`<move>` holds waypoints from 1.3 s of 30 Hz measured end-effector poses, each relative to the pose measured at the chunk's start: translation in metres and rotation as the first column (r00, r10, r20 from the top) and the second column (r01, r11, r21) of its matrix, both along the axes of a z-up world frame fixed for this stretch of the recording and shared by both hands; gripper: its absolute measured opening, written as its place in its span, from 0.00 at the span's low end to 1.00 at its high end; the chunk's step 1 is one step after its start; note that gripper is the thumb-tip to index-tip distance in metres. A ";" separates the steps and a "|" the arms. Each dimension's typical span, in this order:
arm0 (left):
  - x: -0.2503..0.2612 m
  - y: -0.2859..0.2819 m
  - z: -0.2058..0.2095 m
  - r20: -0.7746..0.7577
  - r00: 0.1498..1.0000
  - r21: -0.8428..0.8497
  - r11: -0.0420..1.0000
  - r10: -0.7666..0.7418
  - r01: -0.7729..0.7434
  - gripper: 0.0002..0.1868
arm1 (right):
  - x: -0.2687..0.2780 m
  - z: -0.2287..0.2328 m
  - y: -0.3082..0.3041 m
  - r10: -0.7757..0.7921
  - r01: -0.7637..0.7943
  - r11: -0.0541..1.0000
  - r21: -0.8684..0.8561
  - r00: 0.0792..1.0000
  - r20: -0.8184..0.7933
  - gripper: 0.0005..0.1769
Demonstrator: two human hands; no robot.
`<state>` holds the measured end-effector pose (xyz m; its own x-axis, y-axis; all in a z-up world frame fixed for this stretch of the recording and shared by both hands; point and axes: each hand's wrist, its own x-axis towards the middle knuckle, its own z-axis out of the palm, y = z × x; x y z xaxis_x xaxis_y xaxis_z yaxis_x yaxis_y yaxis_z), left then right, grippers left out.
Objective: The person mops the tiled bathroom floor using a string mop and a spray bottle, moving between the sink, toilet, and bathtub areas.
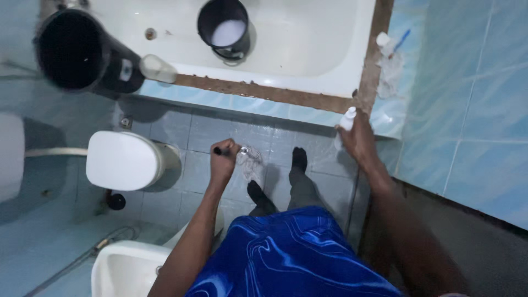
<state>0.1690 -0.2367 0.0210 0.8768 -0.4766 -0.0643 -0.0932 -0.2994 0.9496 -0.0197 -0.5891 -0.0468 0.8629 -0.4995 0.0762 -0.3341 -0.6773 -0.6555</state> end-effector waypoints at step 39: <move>0.008 0.009 -0.025 -0.080 0.980 0.195 0.967 0.184 -0.166 0.14 | 0.102 0.055 0.190 0.398 -0.456 0.753 0.474 0.890 0.223 0.45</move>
